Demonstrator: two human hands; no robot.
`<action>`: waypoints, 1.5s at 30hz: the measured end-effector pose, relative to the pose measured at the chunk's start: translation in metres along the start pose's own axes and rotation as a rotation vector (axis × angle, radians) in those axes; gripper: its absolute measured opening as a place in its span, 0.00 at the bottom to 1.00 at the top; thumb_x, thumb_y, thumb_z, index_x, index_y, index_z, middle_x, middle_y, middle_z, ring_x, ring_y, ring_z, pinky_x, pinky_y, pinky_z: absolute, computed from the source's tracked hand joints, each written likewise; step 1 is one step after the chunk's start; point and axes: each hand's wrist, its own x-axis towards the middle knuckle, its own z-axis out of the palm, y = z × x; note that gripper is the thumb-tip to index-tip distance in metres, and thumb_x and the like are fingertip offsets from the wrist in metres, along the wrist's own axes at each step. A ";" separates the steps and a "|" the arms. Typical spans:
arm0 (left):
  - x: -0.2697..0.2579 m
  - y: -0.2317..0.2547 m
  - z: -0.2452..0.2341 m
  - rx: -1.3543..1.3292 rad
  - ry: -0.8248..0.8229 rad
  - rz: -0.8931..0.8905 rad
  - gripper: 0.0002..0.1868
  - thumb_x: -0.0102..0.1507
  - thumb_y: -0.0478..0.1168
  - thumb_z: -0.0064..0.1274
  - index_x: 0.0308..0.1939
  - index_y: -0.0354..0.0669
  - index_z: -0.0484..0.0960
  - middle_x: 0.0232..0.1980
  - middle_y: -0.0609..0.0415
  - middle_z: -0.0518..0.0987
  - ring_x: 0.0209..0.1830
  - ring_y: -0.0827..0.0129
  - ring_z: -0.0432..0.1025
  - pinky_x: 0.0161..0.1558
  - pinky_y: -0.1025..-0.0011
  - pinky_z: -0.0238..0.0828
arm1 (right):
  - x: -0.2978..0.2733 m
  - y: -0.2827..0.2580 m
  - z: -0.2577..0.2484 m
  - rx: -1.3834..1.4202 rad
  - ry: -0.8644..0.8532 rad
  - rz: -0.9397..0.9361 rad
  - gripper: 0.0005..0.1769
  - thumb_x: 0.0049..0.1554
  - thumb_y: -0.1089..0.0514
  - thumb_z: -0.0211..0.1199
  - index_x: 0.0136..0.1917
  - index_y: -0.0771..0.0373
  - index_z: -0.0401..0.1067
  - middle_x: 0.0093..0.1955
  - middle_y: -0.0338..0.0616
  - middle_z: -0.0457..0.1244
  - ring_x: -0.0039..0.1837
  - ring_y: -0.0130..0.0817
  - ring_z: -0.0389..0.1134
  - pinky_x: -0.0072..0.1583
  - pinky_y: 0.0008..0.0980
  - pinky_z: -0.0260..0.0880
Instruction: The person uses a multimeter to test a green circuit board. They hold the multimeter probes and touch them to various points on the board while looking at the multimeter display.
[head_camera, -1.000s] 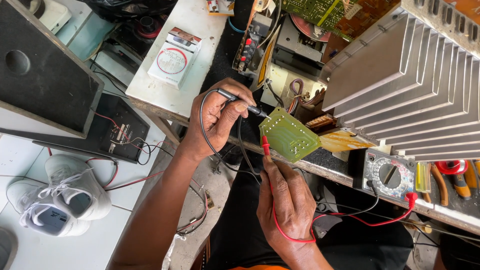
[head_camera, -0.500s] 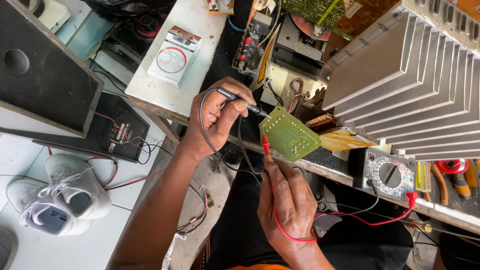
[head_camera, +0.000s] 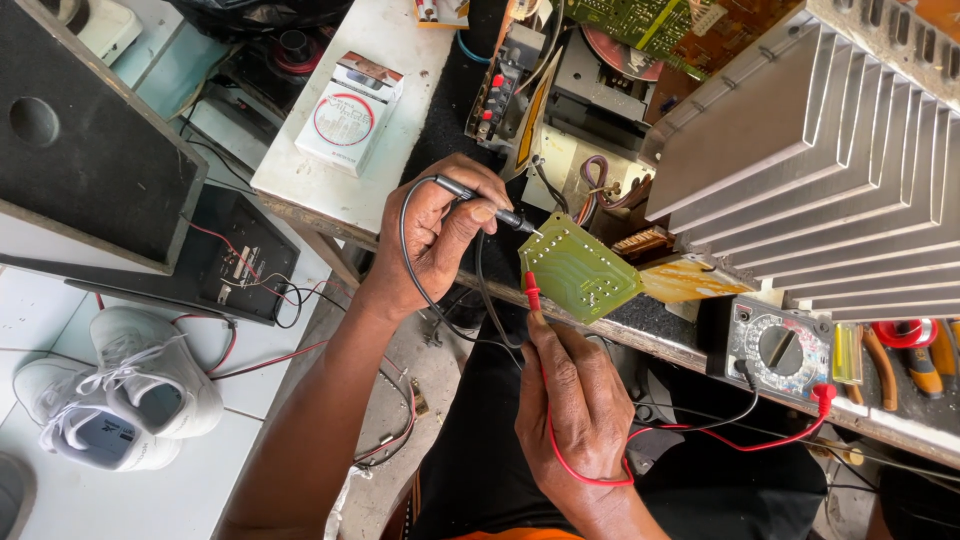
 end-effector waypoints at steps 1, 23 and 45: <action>0.000 0.000 0.000 -0.002 0.003 0.000 0.10 0.74 0.39 0.41 0.46 0.36 0.75 0.46 0.46 0.75 0.36 0.67 0.70 0.42 0.72 0.72 | 0.000 0.000 -0.001 0.005 -0.003 0.004 0.13 0.64 0.68 0.61 0.62 0.71 0.72 0.54 0.54 0.67 0.52 0.44 0.72 0.54 0.38 0.75; 0.000 -0.003 0.002 0.023 -0.001 -0.007 0.12 0.75 0.41 0.41 0.46 0.35 0.74 0.47 0.44 0.75 0.36 0.66 0.71 0.42 0.72 0.74 | 0.003 0.003 -0.003 -0.021 -0.001 0.010 0.13 0.64 0.67 0.61 0.63 0.71 0.72 0.55 0.54 0.67 0.51 0.45 0.73 0.53 0.38 0.74; -0.001 -0.004 0.002 0.019 0.000 -0.003 0.10 0.74 0.39 0.41 0.46 0.35 0.73 0.47 0.43 0.75 0.36 0.66 0.71 0.42 0.72 0.74 | -0.003 0.017 -0.014 -0.038 0.156 0.065 0.11 0.63 0.72 0.62 0.59 0.73 0.73 0.54 0.60 0.67 0.51 0.47 0.73 0.54 0.36 0.77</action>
